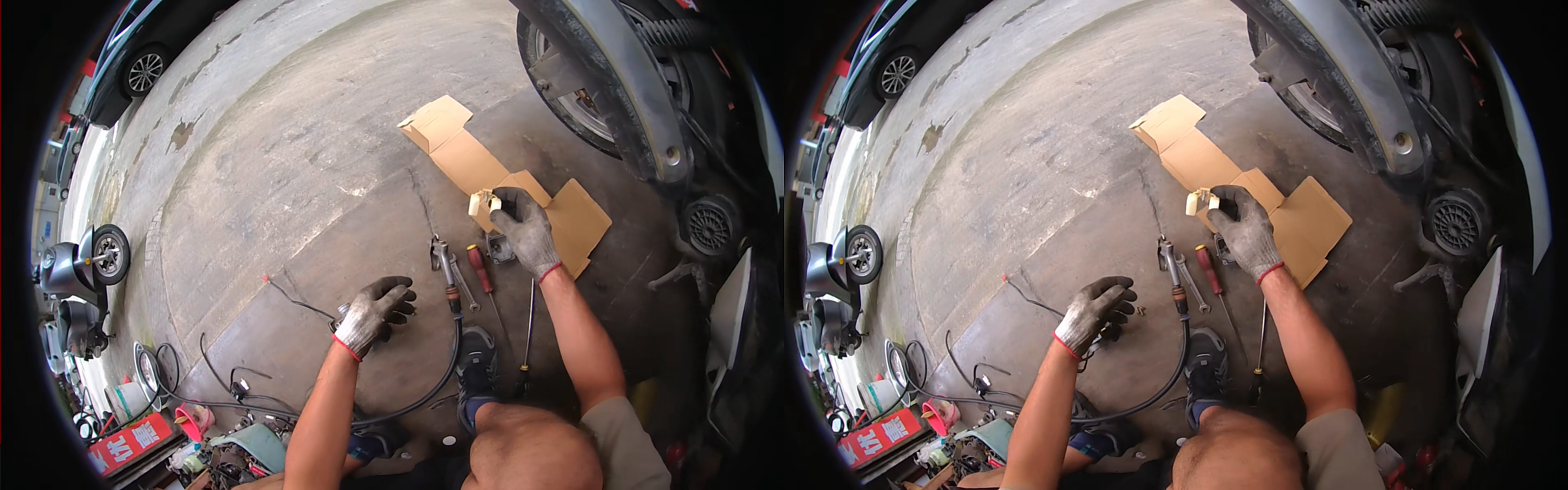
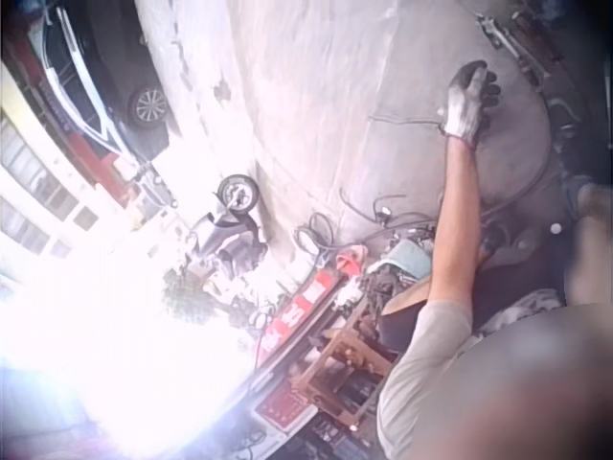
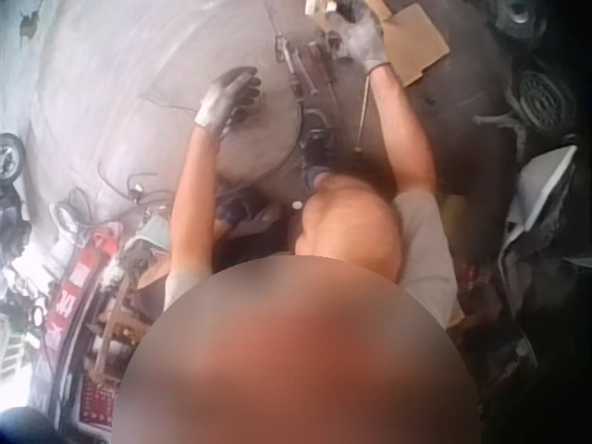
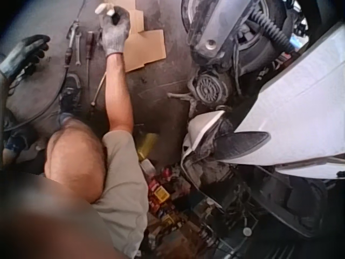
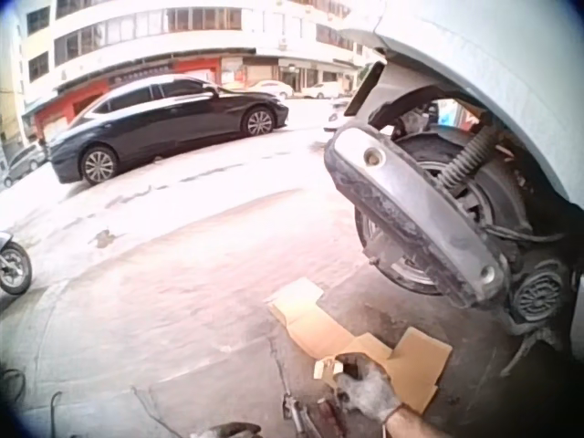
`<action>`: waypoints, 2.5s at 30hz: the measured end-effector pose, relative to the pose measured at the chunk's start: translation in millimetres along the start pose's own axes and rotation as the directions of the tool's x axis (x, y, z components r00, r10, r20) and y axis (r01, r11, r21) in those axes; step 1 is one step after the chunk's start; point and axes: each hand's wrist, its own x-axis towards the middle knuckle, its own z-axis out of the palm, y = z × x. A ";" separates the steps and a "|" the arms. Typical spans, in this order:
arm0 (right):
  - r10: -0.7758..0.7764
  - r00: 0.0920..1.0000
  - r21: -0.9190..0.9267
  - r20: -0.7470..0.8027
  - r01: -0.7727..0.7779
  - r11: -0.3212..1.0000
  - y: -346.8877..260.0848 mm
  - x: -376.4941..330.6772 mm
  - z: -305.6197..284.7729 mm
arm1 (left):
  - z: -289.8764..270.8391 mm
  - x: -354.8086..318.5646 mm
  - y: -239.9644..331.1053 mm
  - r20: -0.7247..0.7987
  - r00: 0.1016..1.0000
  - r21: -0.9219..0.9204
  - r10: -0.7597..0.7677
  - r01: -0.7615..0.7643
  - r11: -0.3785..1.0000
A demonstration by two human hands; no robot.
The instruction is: Disassemble a motorcycle carburetor using a screwdriver to remove the bowl and inspect the internal components.
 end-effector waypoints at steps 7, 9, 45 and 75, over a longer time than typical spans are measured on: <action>0.147 0.976 0.112 -0.162 -0.129 0.985 61.9 39.7 -53.6 | 2.7 5.8 -21.8 -0.021 1.000 0.018 -0.005 0.005 1.000; 0.169 0.971 0.132 -0.170 -0.147 0.980 72.1 39.1 -60.5 | 2.6 5.9 -23.7 -0.034 0.999 0.009 0.000 0.001 1.000; 0.339 0.910 0.000 -0.238 -0.349 0.937 172.8 61.0 -62.7 | -105.8 -29.7 -97.0 -0.803 0.568 -0.018 0.183 -0.330 0.944; -0.109 0.991 -0.186 -0.073 0.094 0.978 53.2 -90.0 41.0 | -65.6 -3.7 -162.2 -0.715 0.689 0.122 0.118 -0.043 0.992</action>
